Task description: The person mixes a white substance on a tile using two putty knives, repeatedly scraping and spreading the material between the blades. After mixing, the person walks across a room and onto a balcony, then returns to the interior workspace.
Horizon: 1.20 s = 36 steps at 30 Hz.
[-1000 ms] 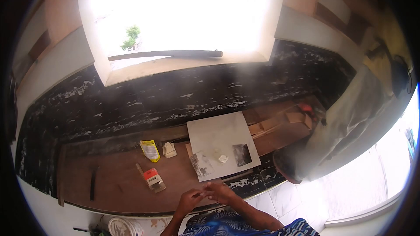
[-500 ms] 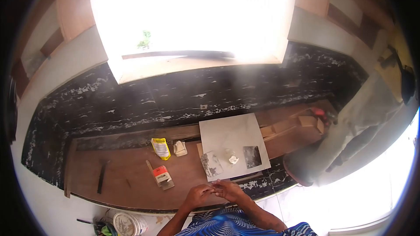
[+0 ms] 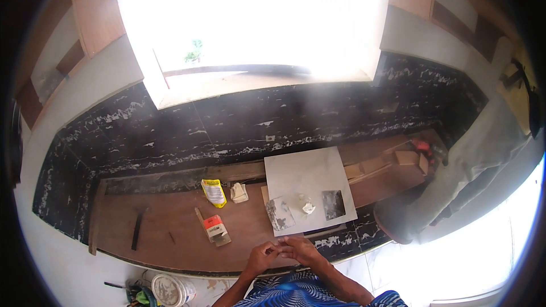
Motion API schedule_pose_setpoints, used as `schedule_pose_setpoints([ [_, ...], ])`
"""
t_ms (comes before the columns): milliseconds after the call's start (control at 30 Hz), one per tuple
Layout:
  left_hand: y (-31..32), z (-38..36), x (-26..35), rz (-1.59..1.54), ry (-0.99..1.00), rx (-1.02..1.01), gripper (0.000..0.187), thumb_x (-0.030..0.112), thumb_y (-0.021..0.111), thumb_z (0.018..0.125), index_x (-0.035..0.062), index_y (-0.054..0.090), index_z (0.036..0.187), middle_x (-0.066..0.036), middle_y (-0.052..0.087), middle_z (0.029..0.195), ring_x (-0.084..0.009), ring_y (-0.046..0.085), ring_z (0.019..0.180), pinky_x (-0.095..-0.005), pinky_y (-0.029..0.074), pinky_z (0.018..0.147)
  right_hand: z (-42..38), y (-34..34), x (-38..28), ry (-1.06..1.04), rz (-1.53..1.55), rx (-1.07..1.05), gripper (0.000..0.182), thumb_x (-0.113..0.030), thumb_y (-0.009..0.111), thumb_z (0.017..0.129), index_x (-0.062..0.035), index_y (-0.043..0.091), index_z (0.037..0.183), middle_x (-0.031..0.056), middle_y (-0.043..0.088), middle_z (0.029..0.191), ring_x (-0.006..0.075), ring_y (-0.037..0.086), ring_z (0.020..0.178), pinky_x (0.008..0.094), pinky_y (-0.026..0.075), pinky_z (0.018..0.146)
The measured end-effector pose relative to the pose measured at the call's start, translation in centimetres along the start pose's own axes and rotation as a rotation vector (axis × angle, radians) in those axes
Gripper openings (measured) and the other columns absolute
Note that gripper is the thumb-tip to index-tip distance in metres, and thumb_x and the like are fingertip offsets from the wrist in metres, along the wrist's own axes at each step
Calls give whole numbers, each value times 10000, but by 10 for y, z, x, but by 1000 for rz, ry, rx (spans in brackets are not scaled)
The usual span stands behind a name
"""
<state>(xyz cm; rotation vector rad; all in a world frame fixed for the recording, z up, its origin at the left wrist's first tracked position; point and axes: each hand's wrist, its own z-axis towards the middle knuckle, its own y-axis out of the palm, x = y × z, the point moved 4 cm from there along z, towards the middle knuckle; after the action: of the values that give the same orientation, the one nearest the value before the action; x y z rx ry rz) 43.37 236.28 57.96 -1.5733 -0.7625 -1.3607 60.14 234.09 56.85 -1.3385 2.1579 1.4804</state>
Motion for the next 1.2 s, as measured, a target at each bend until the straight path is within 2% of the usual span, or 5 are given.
schedule_pose_setpoints([
  [167,-2,4,-1,17,-8,82,184,156,703,883,-11,633,850,-77,668,716,-80,587,667,-265,478,597,-3,13,-10,-56,-51,-6,334,-222,568,974,19,566,1204,139,618,1165,264,640,1066,359,549,839],
  [367,-3,6,-1,18,-124,163,287,250,704,874,-11,615,795,-129,658,659,-152,618,587,-318,475,554,-7,21,-15,-51,-105,32,361,-222,577,967,35,553,1218,136,618,1155,277,642,1062,362,557,847],
  [667,-4,10,-11,1,-130,99,319,291,682,898,10,619,762,-93,647,617,-133,615,561,-300,460,535,-9,20,-16,-38,-101,13,361,-221,572,976,39,543,1225,152,622,1158,294,650,1053,372,568,845],
  [1067,-9,16,-3,-151,-148,-7,204,152,646,937,-25,592,851,-63,654,708,-107,645,674,-242,487,587,-2,19,-15,-73,-148,11,376,-235,529,1000,69,532,1222,176,619,1161,296,667,988,368,568,844],
  [1200,-1,16,-29,-5,-151,-85,262,254,650,909,-7,664,892,-85,680,715,-155,661,660,-305,495,615,-1,18,-20,-57,-166,3,387,-256,528,1001,75,542,1201,173,618,1138,270,662,985,349,564,818],
])
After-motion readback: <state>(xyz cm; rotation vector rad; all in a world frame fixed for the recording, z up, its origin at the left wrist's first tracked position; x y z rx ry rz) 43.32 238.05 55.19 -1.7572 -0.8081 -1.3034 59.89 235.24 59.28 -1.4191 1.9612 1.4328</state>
